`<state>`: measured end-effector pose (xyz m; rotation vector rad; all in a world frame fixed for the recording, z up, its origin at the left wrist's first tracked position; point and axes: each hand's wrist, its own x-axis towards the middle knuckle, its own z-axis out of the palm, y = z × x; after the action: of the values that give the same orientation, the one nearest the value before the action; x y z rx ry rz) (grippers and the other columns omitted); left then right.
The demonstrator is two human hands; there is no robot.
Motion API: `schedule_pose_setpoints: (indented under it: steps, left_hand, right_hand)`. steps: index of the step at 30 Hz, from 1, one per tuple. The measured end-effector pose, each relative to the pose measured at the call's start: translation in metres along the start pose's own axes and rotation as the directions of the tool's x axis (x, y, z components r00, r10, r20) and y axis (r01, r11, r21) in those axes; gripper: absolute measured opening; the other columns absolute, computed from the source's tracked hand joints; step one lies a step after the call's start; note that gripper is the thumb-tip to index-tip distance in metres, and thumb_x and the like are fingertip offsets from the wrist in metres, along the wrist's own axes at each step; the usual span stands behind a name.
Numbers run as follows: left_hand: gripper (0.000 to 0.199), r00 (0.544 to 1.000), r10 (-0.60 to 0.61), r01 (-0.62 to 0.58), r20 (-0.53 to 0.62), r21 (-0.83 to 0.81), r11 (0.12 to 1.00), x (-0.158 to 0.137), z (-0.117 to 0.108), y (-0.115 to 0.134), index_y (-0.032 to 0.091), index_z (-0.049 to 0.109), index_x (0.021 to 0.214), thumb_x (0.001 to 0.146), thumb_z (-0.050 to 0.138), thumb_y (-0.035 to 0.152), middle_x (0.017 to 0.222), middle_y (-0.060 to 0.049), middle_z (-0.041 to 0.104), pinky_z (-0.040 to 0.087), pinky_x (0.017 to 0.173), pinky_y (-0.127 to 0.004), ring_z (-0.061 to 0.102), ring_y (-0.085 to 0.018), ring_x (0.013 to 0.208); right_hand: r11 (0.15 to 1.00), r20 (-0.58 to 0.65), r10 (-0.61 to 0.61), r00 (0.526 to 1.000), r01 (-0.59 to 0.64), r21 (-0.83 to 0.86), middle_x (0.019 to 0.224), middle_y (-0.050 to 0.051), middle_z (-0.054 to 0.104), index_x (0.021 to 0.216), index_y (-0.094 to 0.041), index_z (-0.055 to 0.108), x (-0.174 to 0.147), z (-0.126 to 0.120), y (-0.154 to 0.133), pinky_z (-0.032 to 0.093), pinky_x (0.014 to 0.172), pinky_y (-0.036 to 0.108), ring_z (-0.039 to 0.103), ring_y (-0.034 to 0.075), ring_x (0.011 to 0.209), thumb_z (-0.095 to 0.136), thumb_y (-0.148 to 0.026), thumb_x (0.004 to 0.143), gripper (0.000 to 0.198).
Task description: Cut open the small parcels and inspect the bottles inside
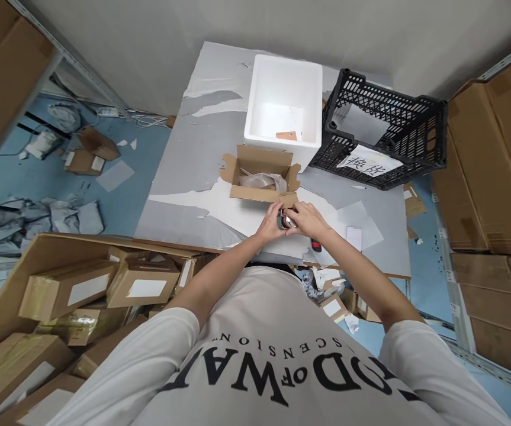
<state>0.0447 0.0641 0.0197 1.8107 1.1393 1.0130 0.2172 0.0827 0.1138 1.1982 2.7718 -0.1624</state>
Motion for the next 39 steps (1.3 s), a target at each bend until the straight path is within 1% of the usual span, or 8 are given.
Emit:
schedule_pose_setpoints:
  steps: [18,23,25,27,30,32,36,39]
  left_hand:
    - [0.08,0.998,0.05,-0.051,-0.032,-0.035,0.998,-0.001,0.0,-0.007,0.019,0.038,0.119,0.059,0.082,0.049,0.13,-0.017,0.037,0.051,0.096,-0.046,0.043,-0.03,0.128]
    - [0.07,0.998,0.045,-0.046,-0.054,-0.018,0.999,-0.002,-0.001,-0.005,0.02,0.039,0.109,0.061,0.08,0.049,0.124,-0.016,0.04,0.052,0.093,-0.044,0.045,-0.028,0.124]
    - [0.072,0.998,0.022,-0.023,-0.054,-0.021,1.0,-0.005,-0.001,-0.004,0.02,0.038,0.11,0.059,0.083,0.046,0.125,-0.016,0.04,0.051,0.094,-0.045,0.045,-0.028,0.125]
    - [0.078,0.999,-0.007,0.004,-0.045,-0.055,0.998,-0.007,-0.001,-0.004,0.02,0.036,0.114,0.056,0.085,0.041,0.127,-0.016,0.039,0.05,0.096,-0.047,0.046,-0.029,0.125]
    - [0.089,0.999,-0.034,0.034,0.001,-0.159,0.987,-0.01,0.0,-0.004,0.022,0.031,0.12,0.053,0.087,0.038,0.131,-0.016,0.037,0.05,0.097,-0.048,0.052,-0.028,0.121]
    - [0.094,0.998,-0.056,0.063,0.041,-0.194,0.979,-0.009,0.001,-0.003,0.023,0.029,0.124,0.052,0.088,0.038,0.132,-0.016,0.038,0.05,0.096,-0.05,0.053,-0.029,0.121]
    - [0.106,0.994,-0.084,0.096,0.073,-0.179,0.979,-0.002,0.0,-0.003,0.024,0.023,0.134,0.052,0.088,0.04,0.136,-0.02,0.039,0.049,0.097,-0.053,0.049,-0.034,0.126]
    - [0.119,0.994,-0.067,0.082,0.082,-0.186,0.979,0.003,-0.004,-0.004,0.023,0.013,0.143,0.053,0.087,0.044,0.141,-0.022,0.036,0.048,0.098,-0.052,0.047,-0.034,0.128]
  right_hand:
    - [0.986,-0.099,0.092,0.991,-0.077,0.146,0.143,0.02,0.036,0.143,-0.024,0.038,-0.014,0.029,-0.011,0.031,0.096,0.05,0.035,0.036,0.126,0.05,-0.058,0.086,0.067]
    - [0.916,-0.216,0.216,0.952,-0.121,0.383,0.144,0.018,0.037,0.144,-0.023,0.039,-0.025,0.04,-0.002,0.03,0.101,0.053,0.034,0.035,0.13,0.05,-0.06,0.084,0.071]
    - [0.755,-0.246,0.449,0.859,-0.218,0.618,0.141,0.017,0.042,0.144,-0.024,0.038,-0.024,0.042,0.007,0.034,0.1,0.052,0.04,0.032,0.127,0.045,-0.064,0.084,0.072]
    - [0.431,-0.088,0.646,0.759,-0.267,0.862,0.132,0.016,0.052,0.142,-0.023,0.039,-0.016,0.041,0.015,0.041,0.095,0.048,0.05,0.029,0.119,0.036,-0.067,0.086,0.071]
    - [-0.053,0.205,0.597,0.776,-0.217,0.975,0.112,0.014,0.065,0.134,-0.019,0.045,0.002,0.038,0.022,0.048,0.087,0.043,0.061,0.026,0.103,0.025,-0.07,0.086,0.073]
    - [-0.165,0.211,0.574,0.791,-0.141,0.976,0.105,0.012,0.068,0.128,-0.019,0.048,0.011,0.035,0.022,0.049,0.084,0.04,0.064,0.024,0.097,0.029,-0.072,0.085,0.071]
    - [0.021,0.025,0.643,0.765,-0.051,0.998,0.106,0.007,0.068,0.115,-0.021,0.055,0.01,0.031,0.017,0.049,0.087,0.038,0.063,0.022,0.098,0.048,-0.066,0.08,0.057]
    - [0.261,-0.121,0.513,0.85,-0.02,0.965,0.113,0.008,0.067,0.105,-0.022,0.06,-0.009,0.031,0.013,0.046,0.096,0.042,0.061,0.024,0.109,0.054,-0.053,0.081,0.04]
